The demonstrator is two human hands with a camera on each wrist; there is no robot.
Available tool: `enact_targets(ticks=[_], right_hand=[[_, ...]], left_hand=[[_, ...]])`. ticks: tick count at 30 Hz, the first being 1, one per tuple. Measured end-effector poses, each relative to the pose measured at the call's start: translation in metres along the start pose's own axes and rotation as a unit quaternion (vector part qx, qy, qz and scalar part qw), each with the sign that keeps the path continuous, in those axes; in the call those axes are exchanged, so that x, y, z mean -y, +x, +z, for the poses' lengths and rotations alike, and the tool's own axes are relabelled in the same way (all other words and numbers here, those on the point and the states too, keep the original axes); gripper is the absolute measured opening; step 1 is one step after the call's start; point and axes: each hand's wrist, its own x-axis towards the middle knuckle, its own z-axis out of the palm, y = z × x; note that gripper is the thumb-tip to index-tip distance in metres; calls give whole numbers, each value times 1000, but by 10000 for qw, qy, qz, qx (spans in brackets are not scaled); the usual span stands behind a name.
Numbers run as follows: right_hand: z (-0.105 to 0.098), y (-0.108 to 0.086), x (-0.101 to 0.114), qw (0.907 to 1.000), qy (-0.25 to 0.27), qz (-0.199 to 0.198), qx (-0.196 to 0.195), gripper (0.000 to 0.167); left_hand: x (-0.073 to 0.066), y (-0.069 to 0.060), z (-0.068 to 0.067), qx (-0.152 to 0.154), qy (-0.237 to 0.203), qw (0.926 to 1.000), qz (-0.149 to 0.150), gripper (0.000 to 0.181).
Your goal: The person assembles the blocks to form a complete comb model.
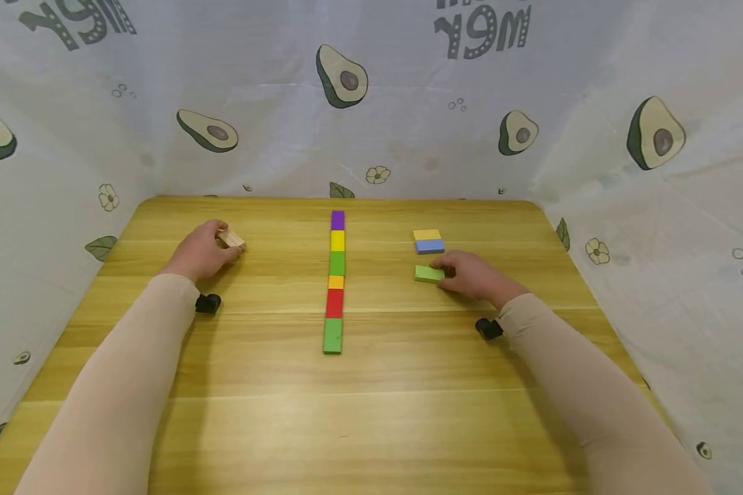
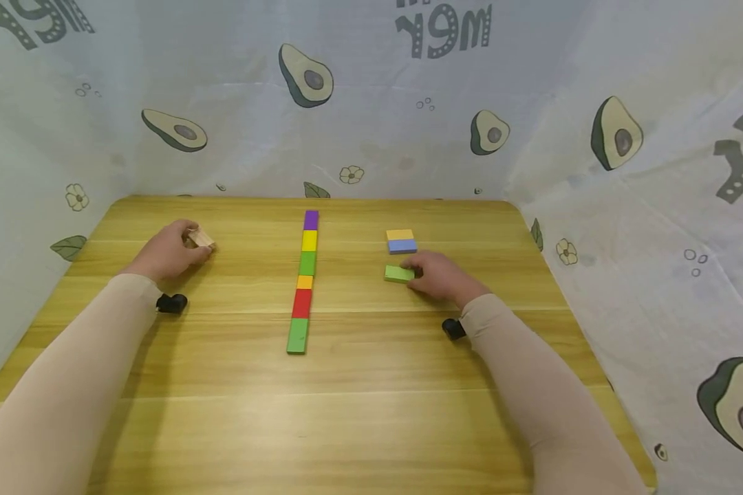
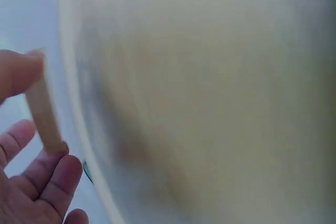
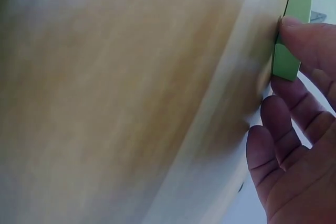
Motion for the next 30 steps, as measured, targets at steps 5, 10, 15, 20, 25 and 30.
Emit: enact_targets(ticks=[5, 10, 15, 20, 25, 30], right_hand=[[-2, -1, -4, 10000, -55, 16, -14, 45], [-3, 0, -4, 9999, -146, -41, -17, 43], [-2, 1, -2, 9999, -139, -84, -8, 43], [1, 1, -1, 9999, -117, -118, -28, 43], [1, 0, 1, 10000, -29, -50, -6, 43], [-1, -1, 1, 10000, 0, 19, 26, 42]], left_hand=[[-26, 9, 5, -138, -206, 9992, 303, 79], [-64, 22, 16, -315, -419, 9973, 507, 69], [-106, 37, 30, -427, -499, 9959, 618, 68], [-144, 51, 51, -334, -423, 9958, 743, 68], [-169, 61, 70, -166, -549, 9947, 857, 65], [-184, 69, 80, -95, -631, 9932, 971, 63]])
